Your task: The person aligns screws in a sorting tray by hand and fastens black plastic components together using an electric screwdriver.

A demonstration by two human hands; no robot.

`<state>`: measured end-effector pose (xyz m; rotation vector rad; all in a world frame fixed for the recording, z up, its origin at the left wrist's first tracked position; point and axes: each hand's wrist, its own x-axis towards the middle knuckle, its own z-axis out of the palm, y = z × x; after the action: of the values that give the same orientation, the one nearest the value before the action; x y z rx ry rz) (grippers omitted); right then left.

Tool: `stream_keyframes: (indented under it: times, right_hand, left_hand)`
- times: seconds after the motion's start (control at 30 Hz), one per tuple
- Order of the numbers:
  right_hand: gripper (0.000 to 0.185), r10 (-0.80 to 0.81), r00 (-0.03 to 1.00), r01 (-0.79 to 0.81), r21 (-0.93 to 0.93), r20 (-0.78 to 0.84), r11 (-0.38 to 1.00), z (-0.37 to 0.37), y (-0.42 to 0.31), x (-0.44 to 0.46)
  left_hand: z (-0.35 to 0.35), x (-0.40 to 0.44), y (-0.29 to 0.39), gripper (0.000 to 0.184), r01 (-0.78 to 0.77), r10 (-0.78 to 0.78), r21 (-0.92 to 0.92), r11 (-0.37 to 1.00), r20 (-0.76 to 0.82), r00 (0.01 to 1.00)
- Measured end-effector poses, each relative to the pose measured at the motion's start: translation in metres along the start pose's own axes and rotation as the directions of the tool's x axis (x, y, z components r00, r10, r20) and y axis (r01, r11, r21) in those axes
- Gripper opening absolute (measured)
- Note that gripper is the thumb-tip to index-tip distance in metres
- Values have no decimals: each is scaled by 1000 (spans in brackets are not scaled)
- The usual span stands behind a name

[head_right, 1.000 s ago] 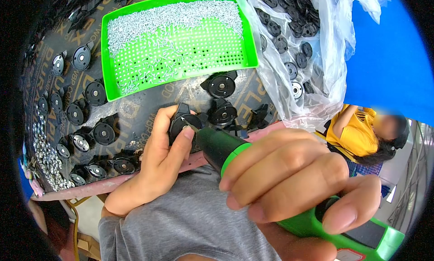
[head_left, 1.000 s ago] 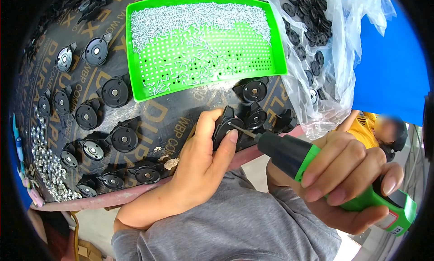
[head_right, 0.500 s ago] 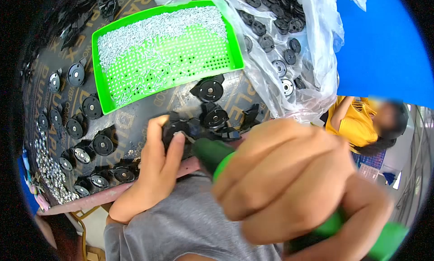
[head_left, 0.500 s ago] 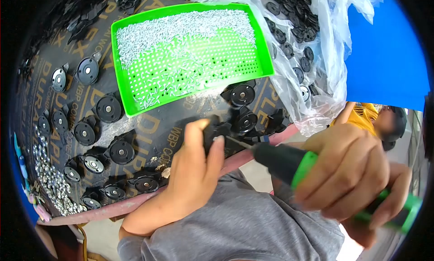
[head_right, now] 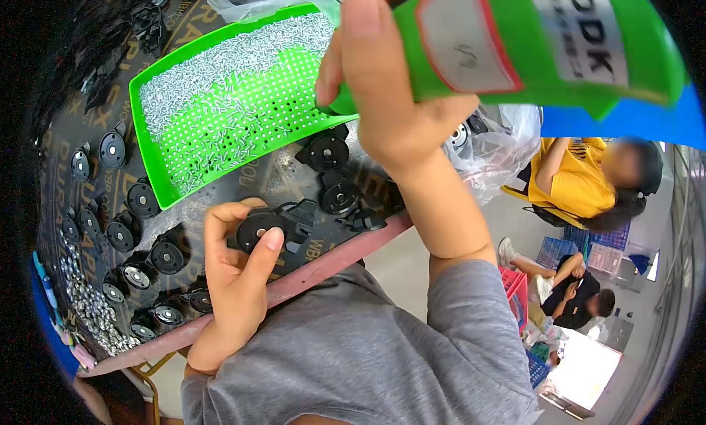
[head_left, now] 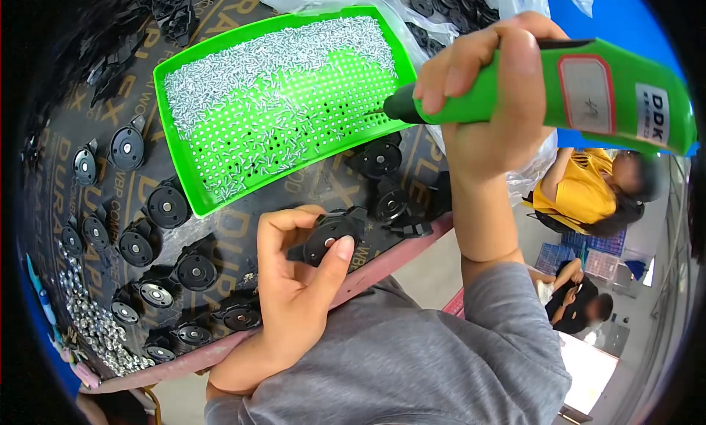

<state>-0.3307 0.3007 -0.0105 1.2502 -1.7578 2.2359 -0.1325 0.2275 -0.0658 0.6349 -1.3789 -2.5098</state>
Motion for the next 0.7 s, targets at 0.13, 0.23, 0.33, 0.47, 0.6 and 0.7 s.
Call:
stream_keyframes:
  times: [0.13,0.23,0.33,0.47,0.6,0.7]
  right_hand:
    - [16,-36,999,36,-60,2,998,4,3,2]
    - [17,-48,999,49,-72,5,996,4,5,2]
    - [17,-38,999,34,-91,-39,995,6,3,0]
    - [19,-86,995,79,-155,-41,985,5,-17,1]
    - [36,-125,968,93,151,217,984,-10,-79,-7]
    - [34,-126,973,106,107,196,989,3,-105,-27]
  left_hand:
    - [-1,-2,-2,29,107,-106,-82,991,13,994]
    - [-3,-4,-2,28,108,-107,-53,993,18,994]
    - [-1,-2,7,32,149,-149,2,989,-4,989]
    - [0,-1,5,31,183,-183,-21,983,-30,983]
    - [1,0,4,27,165,-167,-60,984,-31,986]
    - [1,-2,9,28,150,-152,68,986,23,988]
